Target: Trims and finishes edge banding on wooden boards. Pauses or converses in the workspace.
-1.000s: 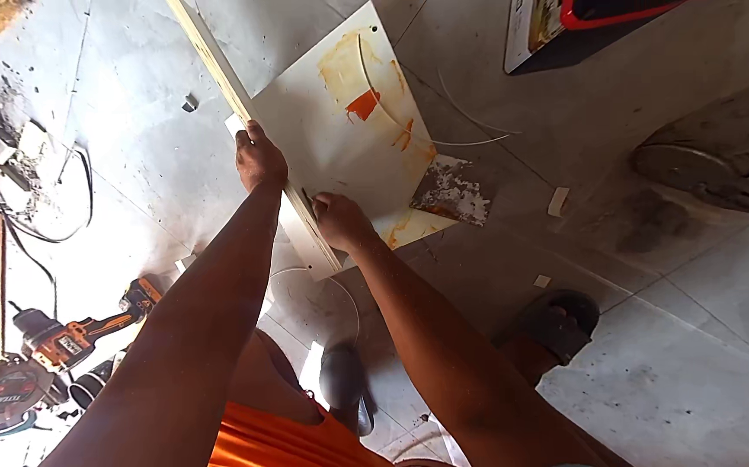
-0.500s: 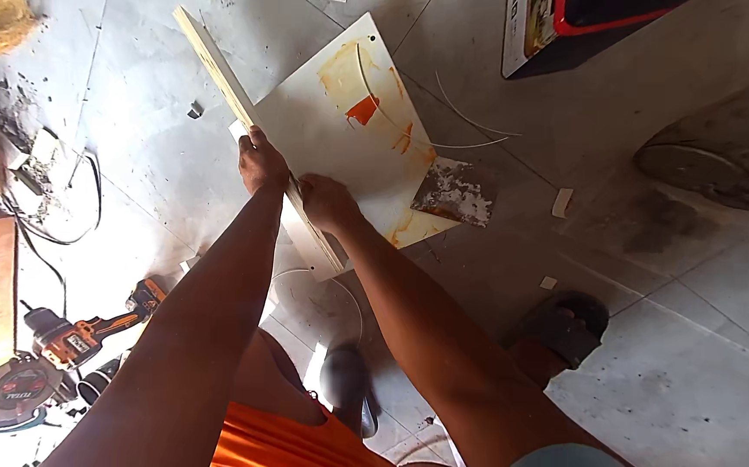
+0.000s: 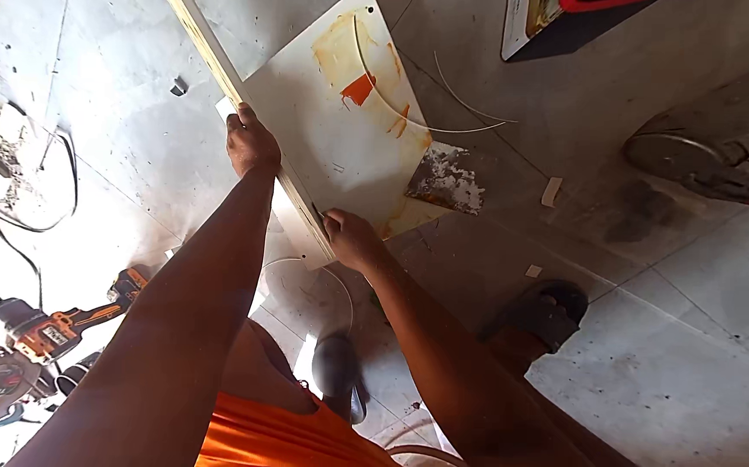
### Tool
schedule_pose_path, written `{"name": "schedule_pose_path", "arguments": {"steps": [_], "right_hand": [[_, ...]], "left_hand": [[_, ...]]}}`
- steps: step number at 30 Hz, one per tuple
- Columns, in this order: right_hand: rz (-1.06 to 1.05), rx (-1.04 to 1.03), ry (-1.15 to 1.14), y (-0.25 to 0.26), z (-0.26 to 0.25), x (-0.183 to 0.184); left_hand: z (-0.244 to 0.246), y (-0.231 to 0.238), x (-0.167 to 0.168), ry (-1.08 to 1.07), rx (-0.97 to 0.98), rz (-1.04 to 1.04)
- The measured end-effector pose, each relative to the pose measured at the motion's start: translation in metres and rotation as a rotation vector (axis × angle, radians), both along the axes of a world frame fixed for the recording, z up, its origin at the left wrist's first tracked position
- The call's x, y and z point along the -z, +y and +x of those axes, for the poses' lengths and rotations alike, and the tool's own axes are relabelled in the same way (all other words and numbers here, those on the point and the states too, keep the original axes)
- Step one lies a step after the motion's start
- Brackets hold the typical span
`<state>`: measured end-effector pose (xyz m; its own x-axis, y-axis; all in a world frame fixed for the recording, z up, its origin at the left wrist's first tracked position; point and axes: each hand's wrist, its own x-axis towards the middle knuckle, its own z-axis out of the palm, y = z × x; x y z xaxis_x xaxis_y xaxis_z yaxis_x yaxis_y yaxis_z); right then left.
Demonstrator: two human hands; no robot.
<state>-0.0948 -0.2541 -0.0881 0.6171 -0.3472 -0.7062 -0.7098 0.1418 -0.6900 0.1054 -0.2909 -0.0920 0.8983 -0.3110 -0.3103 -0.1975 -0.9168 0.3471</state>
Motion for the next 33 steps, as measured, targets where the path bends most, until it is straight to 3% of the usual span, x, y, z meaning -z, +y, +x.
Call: {"name": "schedule_pose_path", "arguments": {"steps": [8,15,22,27,30,33], "right_hand": [[-0.025,-0.044,-0.029,-0.019,-0.005,-0.014],[-0.05,0.005,-0.002,0.002,0.002,-0.002],[0.047,0.038,0.068,0.031,-0.066,-0.017],[-0.039,0.184,0.026,0.006,-0.083,-0.036],[-0.043,0.256,0.003,-0.004,-0.091,-0.04],[-0.017,0.245,-0.017,-0.007,-0.093,-0.042]], "left_hand": [[0.001,-0.003,-0.002,-0.011,0.026,0.009],[0.001,-0.003,-0.003,-0.014,0.021,0.011],[-0.001,-0.003,-0.005,0.004,0.019,0.013],[0.002,-0.001,-0.004,0.026,0.043,0.023],[-0.027,0.021,-0.009,0.117,0.066,0.045],[-0.087,0.072,-0.012,0.243,0.035,-0.028]]}}
